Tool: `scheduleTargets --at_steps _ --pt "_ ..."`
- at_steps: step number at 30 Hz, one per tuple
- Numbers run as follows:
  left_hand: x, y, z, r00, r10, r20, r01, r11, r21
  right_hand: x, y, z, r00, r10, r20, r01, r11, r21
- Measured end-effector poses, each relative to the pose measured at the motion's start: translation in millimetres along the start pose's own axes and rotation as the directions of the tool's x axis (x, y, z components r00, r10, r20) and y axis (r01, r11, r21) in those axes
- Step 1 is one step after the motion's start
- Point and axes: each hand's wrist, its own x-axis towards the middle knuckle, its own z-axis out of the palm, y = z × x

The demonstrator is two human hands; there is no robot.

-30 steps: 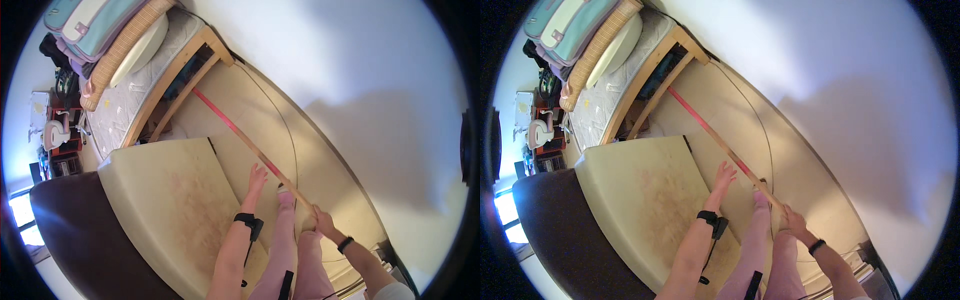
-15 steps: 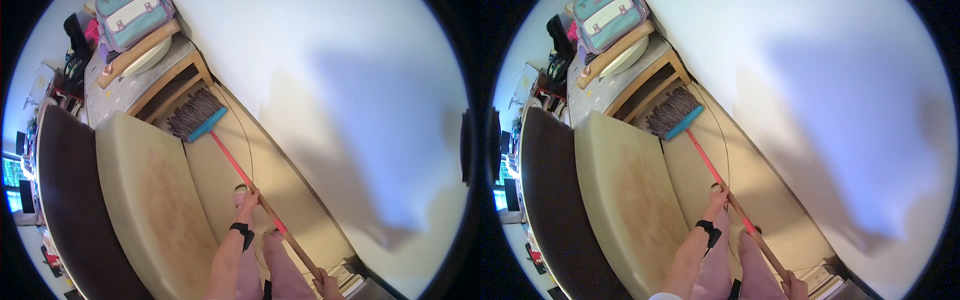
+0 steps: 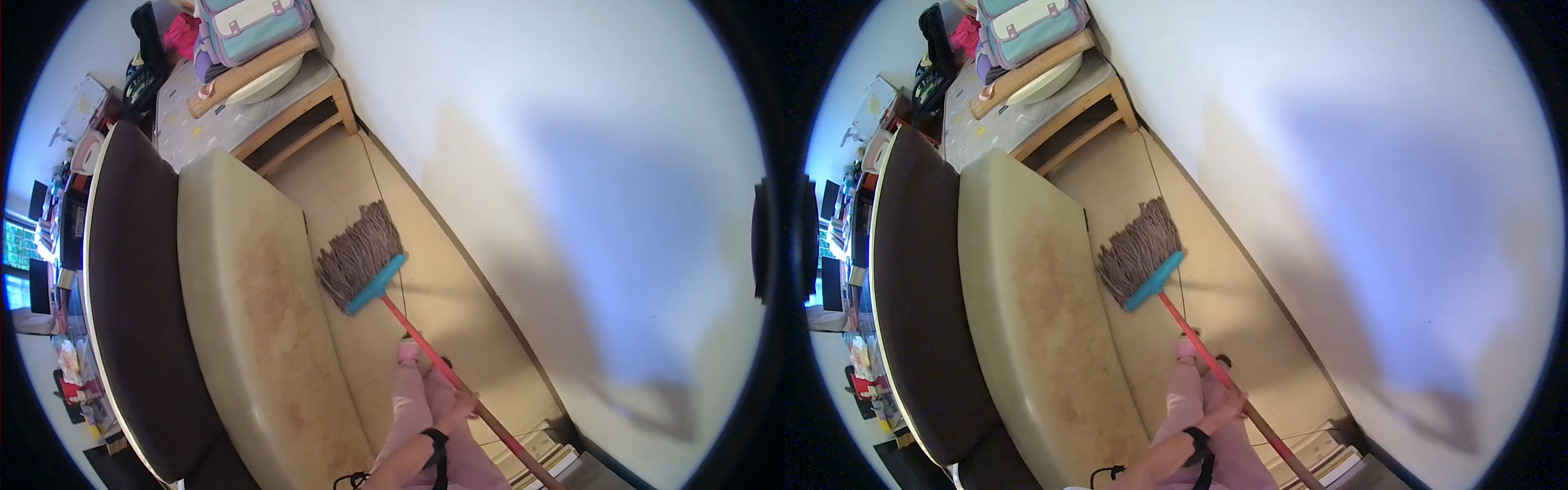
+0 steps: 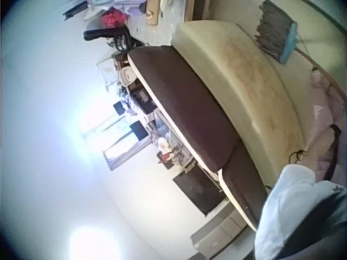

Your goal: Sweep the floor around the couch and then mop the same area.

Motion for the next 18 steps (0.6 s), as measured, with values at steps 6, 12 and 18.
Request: scheduleTargets --at_steps 6,12,18 --pt "-18.6 -73.7 43.3 0.959 -0.081 0.271 0.201 0.870 -0.451 5.7 -12.6 0.1 1.000 0.016 0.011 -0.016 1.000 0.005" --pt "-24.3 -56.2 20.0 0.947 -0.160 0.277 0.273 0.857 -0.437 37.5 -28.8 15.2 0.999 0.030 0.043 -0.032 0.998 0.057" --pt "-14.2 -9.5 -36.8 0.995 0.019 0.103 -0.002 0.987 -0.160 58.3 -43.6 33.6 0.999 0.032 0.039 -0.037 0.990 0.136"
